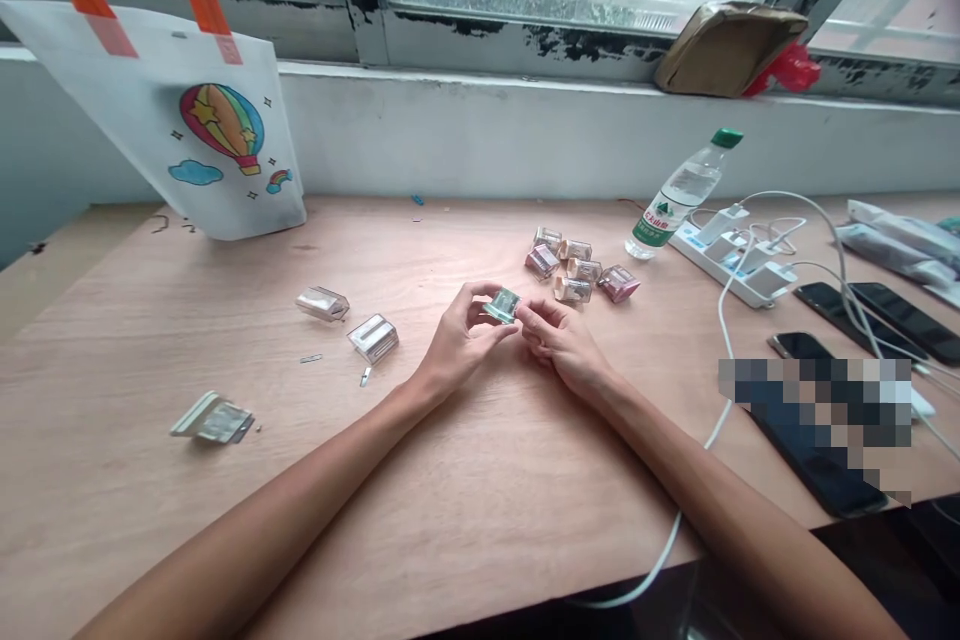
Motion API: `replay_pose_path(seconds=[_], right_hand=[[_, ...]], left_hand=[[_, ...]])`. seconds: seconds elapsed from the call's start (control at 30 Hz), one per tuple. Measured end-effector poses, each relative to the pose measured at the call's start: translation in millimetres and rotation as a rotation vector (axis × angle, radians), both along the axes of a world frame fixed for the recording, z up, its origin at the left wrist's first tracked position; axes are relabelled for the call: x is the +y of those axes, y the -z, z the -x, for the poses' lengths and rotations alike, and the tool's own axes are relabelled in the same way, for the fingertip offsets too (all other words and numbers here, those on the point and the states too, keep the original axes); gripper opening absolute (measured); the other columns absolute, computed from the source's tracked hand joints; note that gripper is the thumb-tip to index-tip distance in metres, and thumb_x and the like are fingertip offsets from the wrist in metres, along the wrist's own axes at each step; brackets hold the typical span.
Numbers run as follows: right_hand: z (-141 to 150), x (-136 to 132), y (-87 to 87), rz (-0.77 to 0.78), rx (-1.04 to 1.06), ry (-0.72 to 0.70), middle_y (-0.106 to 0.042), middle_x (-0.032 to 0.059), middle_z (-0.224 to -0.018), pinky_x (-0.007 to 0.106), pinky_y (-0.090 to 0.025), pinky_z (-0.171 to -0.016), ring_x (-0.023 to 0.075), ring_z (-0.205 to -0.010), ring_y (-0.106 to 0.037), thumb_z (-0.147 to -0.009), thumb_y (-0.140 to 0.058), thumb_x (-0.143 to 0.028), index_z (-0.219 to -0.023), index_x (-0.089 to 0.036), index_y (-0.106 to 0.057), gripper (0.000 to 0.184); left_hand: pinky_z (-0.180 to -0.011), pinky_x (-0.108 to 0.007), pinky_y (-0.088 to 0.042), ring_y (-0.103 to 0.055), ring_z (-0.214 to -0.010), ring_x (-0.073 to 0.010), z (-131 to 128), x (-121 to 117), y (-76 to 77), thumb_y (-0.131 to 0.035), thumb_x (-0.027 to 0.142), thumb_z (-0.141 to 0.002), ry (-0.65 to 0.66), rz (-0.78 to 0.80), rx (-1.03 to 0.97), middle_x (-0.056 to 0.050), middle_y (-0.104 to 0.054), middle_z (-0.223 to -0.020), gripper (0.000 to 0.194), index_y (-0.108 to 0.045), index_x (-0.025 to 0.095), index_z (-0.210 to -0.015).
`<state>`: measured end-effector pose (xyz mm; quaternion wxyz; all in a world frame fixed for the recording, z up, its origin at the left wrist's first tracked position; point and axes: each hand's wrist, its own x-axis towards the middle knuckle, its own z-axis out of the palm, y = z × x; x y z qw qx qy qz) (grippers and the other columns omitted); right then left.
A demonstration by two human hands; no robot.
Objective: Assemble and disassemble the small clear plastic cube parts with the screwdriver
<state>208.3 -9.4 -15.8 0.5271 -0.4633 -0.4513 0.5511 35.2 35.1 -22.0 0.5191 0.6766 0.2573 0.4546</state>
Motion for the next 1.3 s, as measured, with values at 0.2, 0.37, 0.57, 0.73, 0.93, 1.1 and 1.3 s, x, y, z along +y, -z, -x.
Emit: replay_pose_path(seconds=[0.2,0.37,0.57,0.73,0.93,1.1,1.3], right_hand=[[4.8,-0.4,8.5,0.016,0.170,0.009,-0.034,-0.0083,-0.062,0.023,-0.014,-0.043,0.0061,-0.048,-0.019,-0.084,-0.075,-0.052,-0.086,-0.022,-0.059,0.035],[4.8,-1.1,6.8,-0.008,0.190,0.036,-0.036,-0.0080,-0.064,0.022,-0.015,-0.043,0.0064,-0.049,-0.023,-0.082,-0.078,-0.051,-0.091,-0.023,-0.059,0.035],[9.4,-2.8,6.5,-0.052,0.130,0.047,-0.038,-0.0072,-0.065,0.023,-0.017,-0.043,0.0068,-0.050,-0.027,-0.082,-0.077,-0.053,-0.091,-0.023,-0.059,0.036],[-5.5,2.7,1.9,-0.168,-0.176,0.084,-0.048,-0.0048,-0.068,0.023,-0.027,-0.046,0.0088,-0.053,-0.035,-0.087,-0.071,-0.051,-0.092,-0.022,-0.062,0.031],[-36.3,7.5,-4.0,-0.379,-0.730,-0.037,-0.072,0.0054,-0.096,0.034,-0.047,-0.075,0.0211,-0.085,-0.063,-0.093,-0.065,-0.043,-0.101,-0.022,-0.072,0.023],[-21.7,5.6,5.0,-0.388,-0.803,-0.165,-0.073,0.0070,-0.101,0.034,-0.049,-0.075,0.0212,-0.083,-0.066,-0.092,-0.067,-0.039,-0.106,-0.024,-0.075,0.022],[-9.3,8.2,13.4,-0.424,-0.866,-0.139,-0.074,0.0058,-0.099,0.033,-0.048,-0.079,0.0208,-0.084,-0.066,-0.096,-0.063,-0.034,-0.100,-0.025,-0.076,0.016]], left_hand=[[-0.097,-0.036,-0.053,-0.061,-0.114,-0.0211,0.5,-2.4,-0.3,-0.070,0.021,-0.091,-0.122,-0.385,0.220,-0.009,-0.058,-0.128,0.057,-0.048,0.026,-0.143],[-0.095,-0.035,-0.053,-0.060,-0.117,-0.0224,1.0,-6.0,0.2,-0.067,0.021,-0.092,-0.191,-0.524,0.313,-0.011,-0.057,-0.131,0.056,-0.047,0.025,-0.144],[-0.094,-0.035,-0.053,-0.061,-0.113,-0.0225,0.2,-8.4,-1.4,-0.067,0.026,-0.093,-0.207,-0.506,0.364,-0.010,-0.059,-0.128,0.051,-0.049,0.023,-0.140],[-0.086,-0.032,-0.054,-0.063,-0.104,-0.0200,-0.4,-3.9,-2.7,-0.070,0.027,-0.090,-0.314,-0.304,0.283,-0.009,-0.061,-0.126,0.048,-0.054,0.022,-0.135],[-0.080,-0.031,-0.052,-0.064,-0.099,-0.0192,0.5,6.7,-0.4,-0.072,0.032,-0.088,-0.425,-0.007,0.152,-0.011,-0.062,-0.127,0.048,-0.056,0.019,-0.132],[-0.086,-0.033,-0.051,-0.063,-0.102,-0.0196,1.3,8.7,1.4,-0.071,0.034,-0.088,-0.444,0.044,0.100,-0.012,-0.062,-0.130,0.049,-0.055,0.019,-0.133],[-0.091,-0.034,-0.050,-0.063,-0.108,-0.0212,2.2,7.5,-0.3,-0.069,0.037,-0.089,-0.422,0.053,0.128,-0.012,-0.062,-0.131,0.051,-0.053,0.020,-0.135]])
